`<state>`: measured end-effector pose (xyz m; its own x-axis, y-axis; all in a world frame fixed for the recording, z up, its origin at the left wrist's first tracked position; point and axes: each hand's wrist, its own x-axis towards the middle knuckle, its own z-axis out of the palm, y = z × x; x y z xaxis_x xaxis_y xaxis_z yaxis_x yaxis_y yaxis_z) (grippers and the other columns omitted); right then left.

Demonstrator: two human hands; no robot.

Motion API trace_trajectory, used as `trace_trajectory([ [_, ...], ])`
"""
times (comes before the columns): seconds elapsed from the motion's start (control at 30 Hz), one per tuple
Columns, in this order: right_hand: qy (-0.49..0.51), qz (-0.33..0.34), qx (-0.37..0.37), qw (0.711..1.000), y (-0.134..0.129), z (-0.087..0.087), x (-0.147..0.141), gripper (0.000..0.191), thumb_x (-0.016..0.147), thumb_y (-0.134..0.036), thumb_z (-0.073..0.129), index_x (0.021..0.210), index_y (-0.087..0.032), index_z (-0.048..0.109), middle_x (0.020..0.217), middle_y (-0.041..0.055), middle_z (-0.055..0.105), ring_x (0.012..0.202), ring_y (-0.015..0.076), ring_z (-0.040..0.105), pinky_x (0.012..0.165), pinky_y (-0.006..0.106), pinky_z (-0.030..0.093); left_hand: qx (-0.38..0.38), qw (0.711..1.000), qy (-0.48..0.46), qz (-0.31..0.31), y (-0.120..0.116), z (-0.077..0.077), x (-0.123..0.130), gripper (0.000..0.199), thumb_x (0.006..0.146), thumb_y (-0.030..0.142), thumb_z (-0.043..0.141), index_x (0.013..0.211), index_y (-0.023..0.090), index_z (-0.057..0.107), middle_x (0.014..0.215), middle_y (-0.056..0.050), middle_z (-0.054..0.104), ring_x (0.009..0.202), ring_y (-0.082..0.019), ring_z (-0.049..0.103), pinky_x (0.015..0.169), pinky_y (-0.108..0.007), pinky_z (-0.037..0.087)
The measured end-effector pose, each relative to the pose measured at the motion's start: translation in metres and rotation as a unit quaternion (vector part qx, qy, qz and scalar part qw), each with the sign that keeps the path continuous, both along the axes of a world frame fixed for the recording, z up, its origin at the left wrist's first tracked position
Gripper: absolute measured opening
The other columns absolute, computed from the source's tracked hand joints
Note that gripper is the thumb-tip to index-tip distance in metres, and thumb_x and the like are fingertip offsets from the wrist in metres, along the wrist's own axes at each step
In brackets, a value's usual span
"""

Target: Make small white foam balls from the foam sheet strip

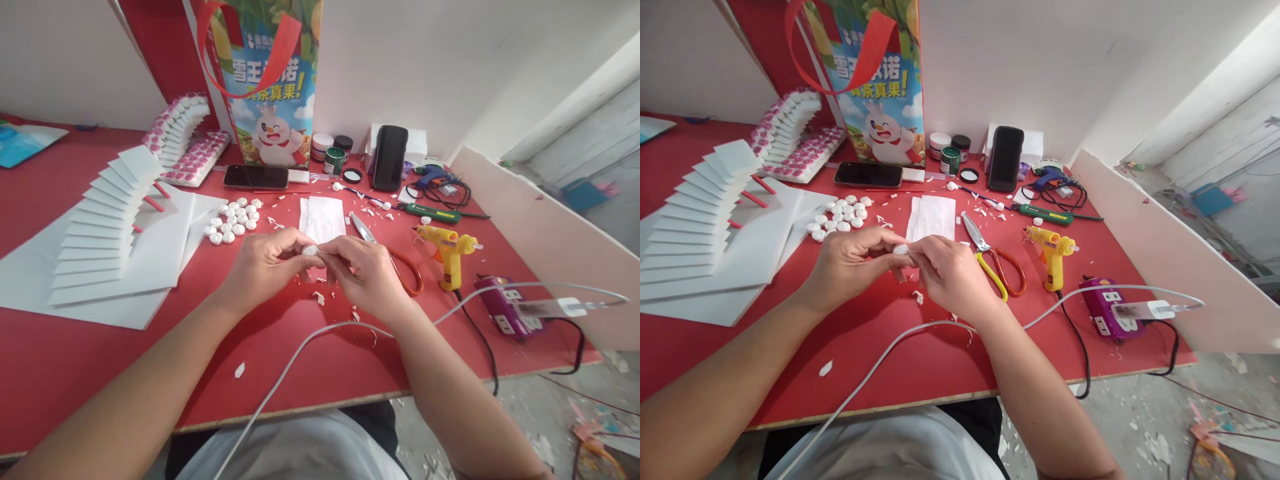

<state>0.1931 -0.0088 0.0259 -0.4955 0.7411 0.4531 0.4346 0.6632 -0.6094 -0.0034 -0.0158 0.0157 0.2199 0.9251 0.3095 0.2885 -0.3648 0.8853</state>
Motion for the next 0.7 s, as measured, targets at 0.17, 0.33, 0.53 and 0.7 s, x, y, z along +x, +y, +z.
trace_trajectory([
  [0.17,0.009,0.039,-0.057,0.998,0.003,0.0,0.003,0.016,0.1,-0.014,0.051,0.097,-0.016,0.066,0.072,0.0008,0.066,0.065,0.0108,0.06,0.064,0.022,0.044,-0.007,1.0,-0.007,-0.013,0.0,-0.002,-0.001,0.015,0.085,0.034,0.077,0.083,0.019,0.072,0.067,0.003,0.074,0.059,-0.013,0.071,0.06,-0.021,0.054],
  [0.33,0.017,0.038,-0.07,0.997,0.005,-0.001,0.001,0.015,0.099,-0.014,0.054,0.09,-0.016,0.065,0.07,-0.0009,0.067,0.061,0.0087,0.062,0.062,0.02,0.044,0.004,1.0,0.013,-0.02,0.001,-0.004,-0.001,0.017,0.088,0.036,0.074,0.087,0.019,0.071,0.064,0.004,0.073,0.055,-0.012,0.069,0.058,-0.021,0.052],
  [0.53,0.023,-0.004,-0.1,0.995,0.007,-0.004,0.001,0.016,0.097,-0.02,0.057,0.085,-0.016,0.067,0.065,-0.0011,0.066,0.057,0.0097,0.06,0.061,0.022,0.046,-0.001,0.998,0.059,-0.03,0.004,-0.007,0.001,0.019,0.091,0.038,0.069,0.098,0.02,0.07,0.072,0.0,0.076,0.066,-0.016,0.073,0.064,-0.024,0.054],
  [0.7,0.109,-0.01,-0.271,0.956,0.014,-0.004,0.003,0.02,0.094,-0.031,0.062,0.081,-0.017,0.066,0.06,-0.0005,0.067,0.047,0.0113,0.06,0.051,0.024,0.046,-0.035,0.994,0.018,-0.098,0.006,-0.007,0.001,0.029,0.101,0.036,0.053,0.121,0.019,0.065,0.091,-0.005,0.079,0.082,-0.019,0.077,0.078,-0.028,0.058],
])
